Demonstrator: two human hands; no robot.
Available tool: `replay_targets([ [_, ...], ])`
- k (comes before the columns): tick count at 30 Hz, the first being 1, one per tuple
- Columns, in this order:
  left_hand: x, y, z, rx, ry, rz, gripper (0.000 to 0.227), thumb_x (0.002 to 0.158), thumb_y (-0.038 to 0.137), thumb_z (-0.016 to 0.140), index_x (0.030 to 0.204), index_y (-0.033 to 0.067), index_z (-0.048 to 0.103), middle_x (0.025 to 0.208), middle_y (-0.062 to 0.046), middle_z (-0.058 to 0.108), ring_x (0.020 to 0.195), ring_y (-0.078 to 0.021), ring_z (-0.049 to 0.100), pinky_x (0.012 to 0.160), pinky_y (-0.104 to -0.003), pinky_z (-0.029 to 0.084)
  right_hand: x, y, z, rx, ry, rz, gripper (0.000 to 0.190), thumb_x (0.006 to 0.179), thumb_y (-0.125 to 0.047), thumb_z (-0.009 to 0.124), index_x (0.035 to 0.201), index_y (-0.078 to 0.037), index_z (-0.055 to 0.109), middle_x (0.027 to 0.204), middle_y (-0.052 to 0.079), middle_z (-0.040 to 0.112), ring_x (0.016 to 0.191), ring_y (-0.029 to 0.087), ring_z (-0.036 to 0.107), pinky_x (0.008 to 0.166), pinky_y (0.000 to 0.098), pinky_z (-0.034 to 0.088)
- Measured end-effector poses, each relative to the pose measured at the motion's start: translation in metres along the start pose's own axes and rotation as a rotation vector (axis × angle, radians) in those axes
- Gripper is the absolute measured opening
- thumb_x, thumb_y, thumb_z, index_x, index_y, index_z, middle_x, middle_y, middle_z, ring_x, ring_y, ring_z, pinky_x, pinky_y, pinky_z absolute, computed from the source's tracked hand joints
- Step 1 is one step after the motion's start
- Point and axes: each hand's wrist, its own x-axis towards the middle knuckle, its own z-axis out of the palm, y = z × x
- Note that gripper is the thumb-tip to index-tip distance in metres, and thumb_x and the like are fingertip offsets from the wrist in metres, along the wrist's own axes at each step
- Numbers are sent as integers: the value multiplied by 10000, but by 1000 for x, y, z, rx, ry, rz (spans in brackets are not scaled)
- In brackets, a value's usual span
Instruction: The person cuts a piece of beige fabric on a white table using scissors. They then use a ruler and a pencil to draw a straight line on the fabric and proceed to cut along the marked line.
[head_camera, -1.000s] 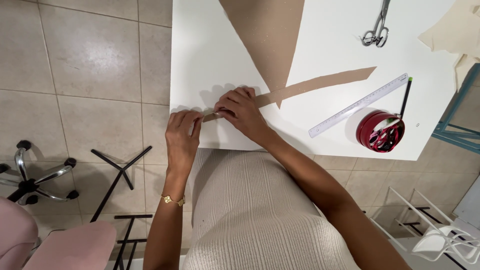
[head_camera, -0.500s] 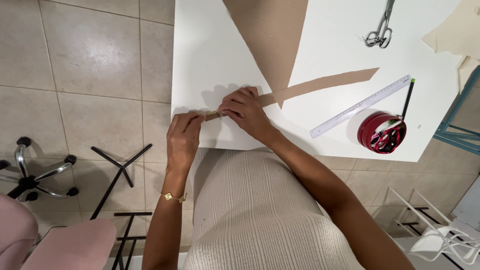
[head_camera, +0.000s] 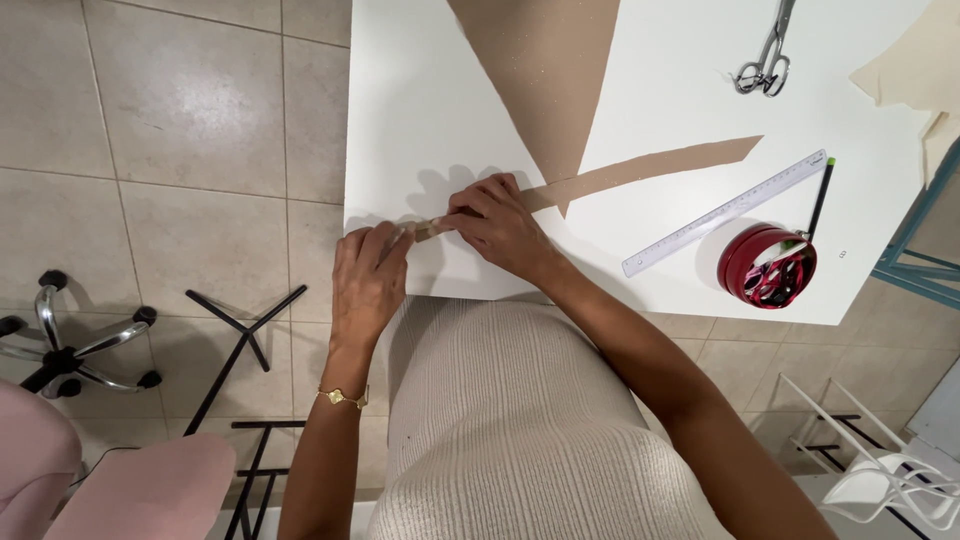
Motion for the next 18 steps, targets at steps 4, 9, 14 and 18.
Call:
replay_targets([
  [4,5,6,-2,-43,27,-55,231,888,-7,762,1089,71,844,1136,-120,703,1011,-284,619,857,-417,508,0,2,1,-15,19,-22,118,1029,-89,777,946,-172,787,1044,-36,702,985,187,651,957,390,466],
  [9,22,18,4,-126,76,-198,188,953,-11,779,1127,47,821,1093,-95,697,1010,-275,633,841,-395,497,-5,5,4,-15,2,-9,97,1023,-92,787,976,-176,803,1071,-35,717,1001,193,662,953,390,473],
  [14,28,20,9,-169,65,-236,136,961,38,875,1085,52,819,1033,-71,702,1011,-265,649,834,-383,476,-7,9,7,-27,6,-23,102,1038,-106,771,990,-192,796,1097,-53,711,1020,179,657,948,370,465],
  [18,27,19,7,-173,49,-236,137,953,57,899,1058,54,812,1031,-68,704,1025,-265,655,844,-383,487,-5,5,3,-30,6,-10,96,1017,-86,788,983,-174,801,1100,-44,723,1013,186,663,946,379,472],
])
